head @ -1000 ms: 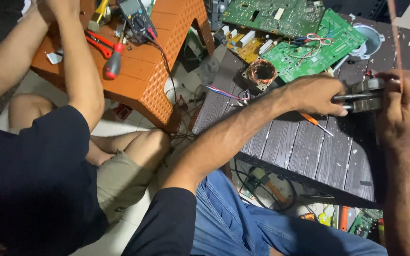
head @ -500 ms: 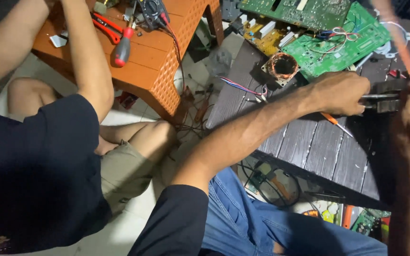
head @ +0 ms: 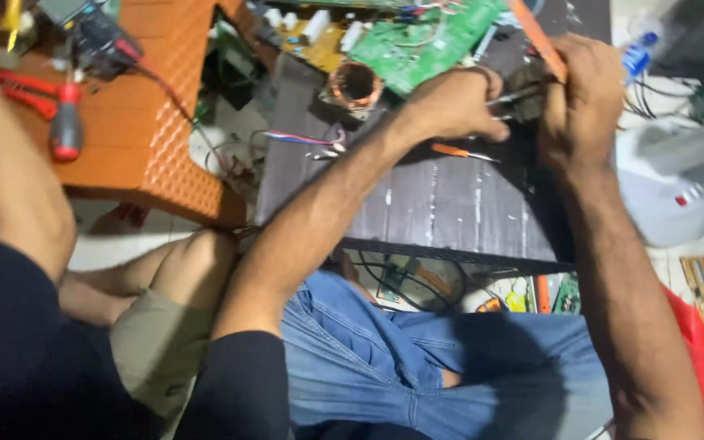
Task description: Cutting a metal rod on a motor assembly using a small saw blade and disassembling parts with a screwdriver.
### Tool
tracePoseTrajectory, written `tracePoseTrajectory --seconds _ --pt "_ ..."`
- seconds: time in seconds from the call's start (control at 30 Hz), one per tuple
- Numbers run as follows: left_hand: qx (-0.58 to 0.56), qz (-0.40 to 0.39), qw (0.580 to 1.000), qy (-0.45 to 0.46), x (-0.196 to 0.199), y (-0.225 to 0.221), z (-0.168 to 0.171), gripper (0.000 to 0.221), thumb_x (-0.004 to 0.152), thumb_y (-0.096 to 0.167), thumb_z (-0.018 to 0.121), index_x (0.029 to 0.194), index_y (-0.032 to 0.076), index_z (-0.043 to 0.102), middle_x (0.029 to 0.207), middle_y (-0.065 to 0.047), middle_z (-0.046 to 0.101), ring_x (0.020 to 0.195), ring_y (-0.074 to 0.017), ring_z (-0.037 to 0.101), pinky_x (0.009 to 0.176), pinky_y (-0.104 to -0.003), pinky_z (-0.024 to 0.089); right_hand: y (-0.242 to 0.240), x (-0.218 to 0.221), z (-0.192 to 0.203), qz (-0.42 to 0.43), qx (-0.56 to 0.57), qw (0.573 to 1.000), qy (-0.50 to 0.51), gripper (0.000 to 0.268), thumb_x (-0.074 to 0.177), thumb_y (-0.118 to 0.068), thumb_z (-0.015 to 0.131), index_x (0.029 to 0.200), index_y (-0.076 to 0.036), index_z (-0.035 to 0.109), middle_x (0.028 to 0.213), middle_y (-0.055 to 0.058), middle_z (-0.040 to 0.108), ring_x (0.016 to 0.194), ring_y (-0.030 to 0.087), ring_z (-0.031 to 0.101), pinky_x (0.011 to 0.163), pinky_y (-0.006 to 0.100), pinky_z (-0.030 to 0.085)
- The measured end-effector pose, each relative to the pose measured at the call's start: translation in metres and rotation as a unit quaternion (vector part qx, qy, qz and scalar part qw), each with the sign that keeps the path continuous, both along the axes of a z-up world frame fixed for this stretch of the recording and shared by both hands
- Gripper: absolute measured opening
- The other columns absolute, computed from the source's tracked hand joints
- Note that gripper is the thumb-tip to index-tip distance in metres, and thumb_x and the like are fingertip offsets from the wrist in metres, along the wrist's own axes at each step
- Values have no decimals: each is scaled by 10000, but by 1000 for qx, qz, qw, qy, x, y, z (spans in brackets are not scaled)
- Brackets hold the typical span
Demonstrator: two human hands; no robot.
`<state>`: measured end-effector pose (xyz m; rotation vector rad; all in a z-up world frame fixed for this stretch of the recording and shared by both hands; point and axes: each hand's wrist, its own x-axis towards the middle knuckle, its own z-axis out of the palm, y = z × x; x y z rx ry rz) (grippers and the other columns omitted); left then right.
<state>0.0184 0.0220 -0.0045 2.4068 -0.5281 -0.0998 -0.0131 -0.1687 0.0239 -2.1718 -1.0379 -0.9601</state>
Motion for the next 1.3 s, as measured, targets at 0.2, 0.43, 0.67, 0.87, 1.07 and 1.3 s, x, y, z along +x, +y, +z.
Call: tracePoseTrajectory --seconds 0.2,0.43,0.67,0.87,1.07,1.3 --pt "127 16 991 -32 -8 -9 6 237 811 271 821 888 60 743 795 -79 718 670 -239 712 663 -413 582 1 -7 11 -32 5 999 -5 292 925 82 603 1208 124 662 1210 243 656 1080 401 562 960 460 426" --pt "125 25 991 -38 -7 -7 3 194 827 246 771 821 55 739 753 -81 709 601 -238 691 597 -397 571 6 -14 15 -63 19 998 -9 263 945 50 601 1202 79 644 1196 196 622 1044 361 530 902 442 429" --pt "130 38 988 -78 -6 -10 -2 186 816 241 747 796 57 728 695 -57 685 549 -209 644 558 -367 552 1 -12 13 -65 24 997 -25 232 961 -4 629 1182 61 654 1156 181 633 1002 336 543 868 429 432" --pt "157 11 986 -55 -10 -8 7 122 811 217 727 796 101 695 765 -38 663 669 -218 653 672 -393 552 2 -12 12 -84 -2 996 -43 258 898 -24 648 1148 41 655 1140 155 632 1010 319 543 865 413 407" --pt "176 12 984 28 -6 -11 14 45 874 144 640 839 131 664 692 34 596 632 -133 621 702 -360 569 7 -12 11 -98 4 993 -63 216 927 -40 671 1133 19 651 1123 141 610 1001 312 531 865 420 412" --pt "160 32 986 -29 1 -14 1 74 809 243 738 809 171 725 706 15 641 642 -150 634 644 -357 544 11 -12 10 -120 1 990 -72 171 930 -47 672 1092 4 649 1073 139 596 963 313 524 830 419 404"
